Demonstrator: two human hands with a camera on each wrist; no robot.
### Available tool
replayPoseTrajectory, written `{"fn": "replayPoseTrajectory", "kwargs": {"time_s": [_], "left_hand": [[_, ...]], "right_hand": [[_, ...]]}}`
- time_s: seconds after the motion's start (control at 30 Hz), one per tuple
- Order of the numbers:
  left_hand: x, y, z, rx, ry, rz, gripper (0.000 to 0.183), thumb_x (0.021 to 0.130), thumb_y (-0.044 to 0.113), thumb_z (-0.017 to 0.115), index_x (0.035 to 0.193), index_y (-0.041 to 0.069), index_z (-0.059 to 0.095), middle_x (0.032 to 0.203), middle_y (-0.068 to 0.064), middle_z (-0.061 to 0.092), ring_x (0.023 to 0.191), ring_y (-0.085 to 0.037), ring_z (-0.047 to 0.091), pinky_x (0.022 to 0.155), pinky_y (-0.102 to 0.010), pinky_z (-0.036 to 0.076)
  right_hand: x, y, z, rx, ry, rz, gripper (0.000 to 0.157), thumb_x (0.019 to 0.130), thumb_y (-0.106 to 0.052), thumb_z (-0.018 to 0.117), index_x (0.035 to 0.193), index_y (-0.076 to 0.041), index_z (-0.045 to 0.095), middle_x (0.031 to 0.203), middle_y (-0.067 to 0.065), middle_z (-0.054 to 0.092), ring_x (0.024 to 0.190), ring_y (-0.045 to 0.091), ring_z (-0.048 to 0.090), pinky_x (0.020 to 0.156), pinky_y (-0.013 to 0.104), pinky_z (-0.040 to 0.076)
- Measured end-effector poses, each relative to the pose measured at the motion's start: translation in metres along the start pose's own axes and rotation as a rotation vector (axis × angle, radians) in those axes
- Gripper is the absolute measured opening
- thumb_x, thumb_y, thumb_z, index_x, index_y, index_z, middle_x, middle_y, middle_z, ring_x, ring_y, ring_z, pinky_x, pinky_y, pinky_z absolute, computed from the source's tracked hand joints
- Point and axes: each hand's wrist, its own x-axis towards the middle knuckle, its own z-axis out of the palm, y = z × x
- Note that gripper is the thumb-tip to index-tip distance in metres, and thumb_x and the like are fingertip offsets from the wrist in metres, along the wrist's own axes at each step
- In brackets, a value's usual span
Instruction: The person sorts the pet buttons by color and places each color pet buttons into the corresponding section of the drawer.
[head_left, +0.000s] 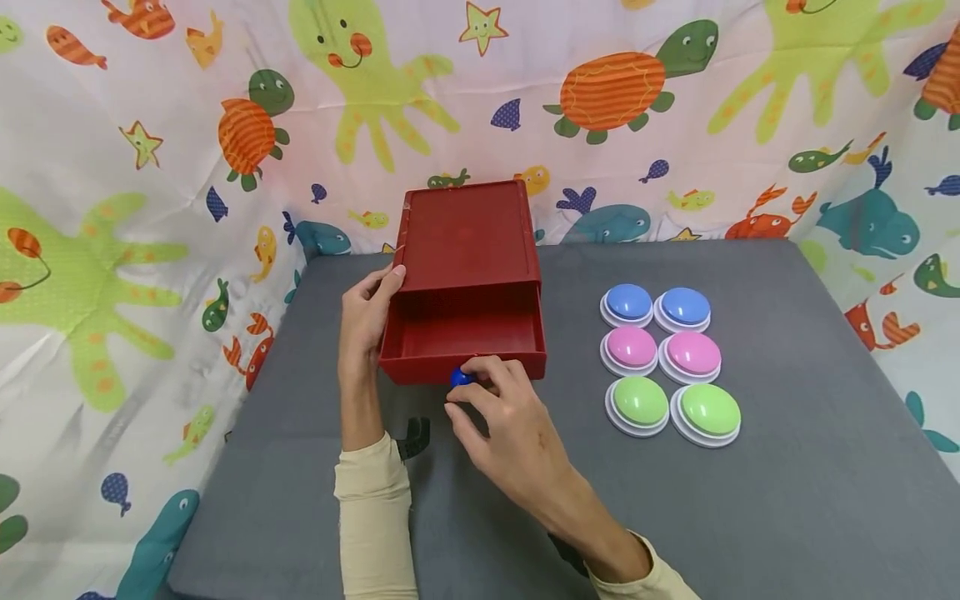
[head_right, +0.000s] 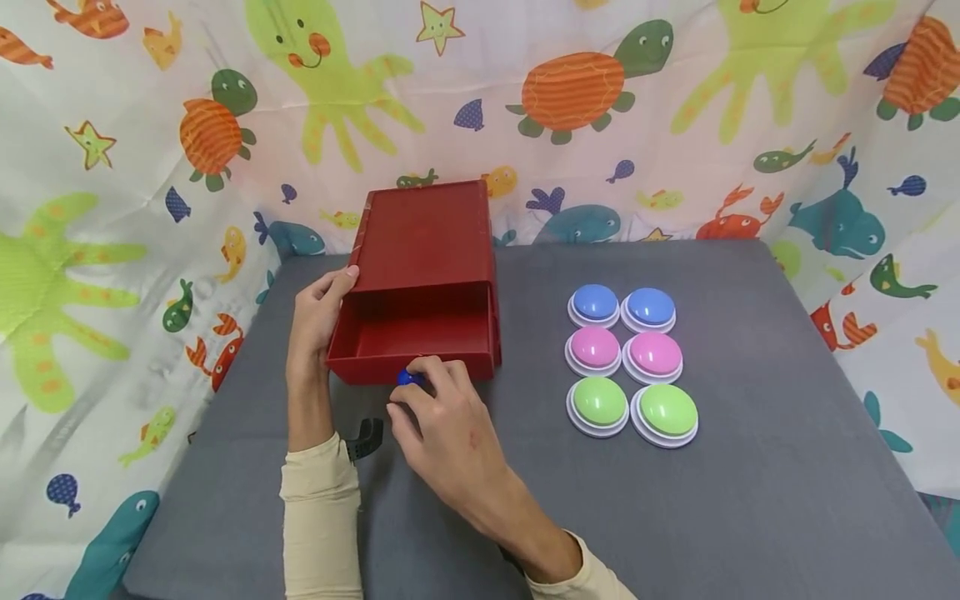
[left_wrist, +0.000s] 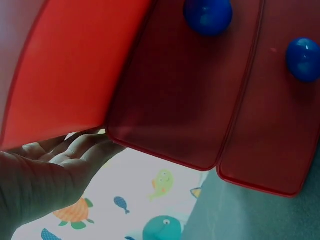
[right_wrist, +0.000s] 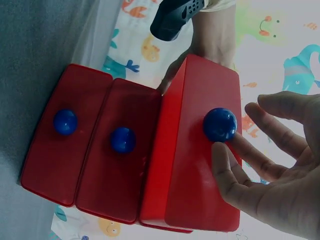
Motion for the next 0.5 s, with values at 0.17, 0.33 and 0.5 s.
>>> {"fn": "replayPoseTrajectory", "kwargs": {"time_s": [0.17,0.33,0.5], "left_hand": [[0.000,0.000,-0.002,-0.018,-0.007,-0.030,0.056,0.098,0.053,0.066,0.145,0.024,0.063,0.141,-0.009,0.064,0.117,-0.024,0.062,0.087,-0.029,0.062],[0.002,0.001,0.001,-0.028,-0.020,-0.033,0.056,0.098,0.054,0.067,0.145,0.023,0.064,0.140,-0.009,0.065,0.116,-0.025,0.064,0.083,-0.026,0.063],[0.001,0.000,0.002,-0.072,0.003,-0.028,0.055,0.098,0.052,0.067,0.143,0.021,0.066,0.142,-0.009,0.066,0.115,-0.024,0.064,0.080,-0.024,0.062]], "right_hand": [[-0.002,-0.001,-0.011,0.054,-0.019,-0.004,0.024,0.085,-0.018,0.087,0.107,-0.012,0.080,0.124,0.009,0.068,0.113,0.023,0.063,0.090,0.034,0.065],[0.000,-0.001,-0.041,0.150,0.101,-0.028,0.022,0.087,-0.009,0.083,0.109,-0.007,0.079,0.114,0.008,0.074,0.104,0.018,0.070,0.094,0.027,0.062],[0.011,0.014,-0.077,0.096,0.274,-0.056,0.021,0.087,-0.005,0.080,0.108,-0.003,0.078,0.105,0.012,0.077,0.097,0.023,0.074,0.101,0.007,0.049]]}}
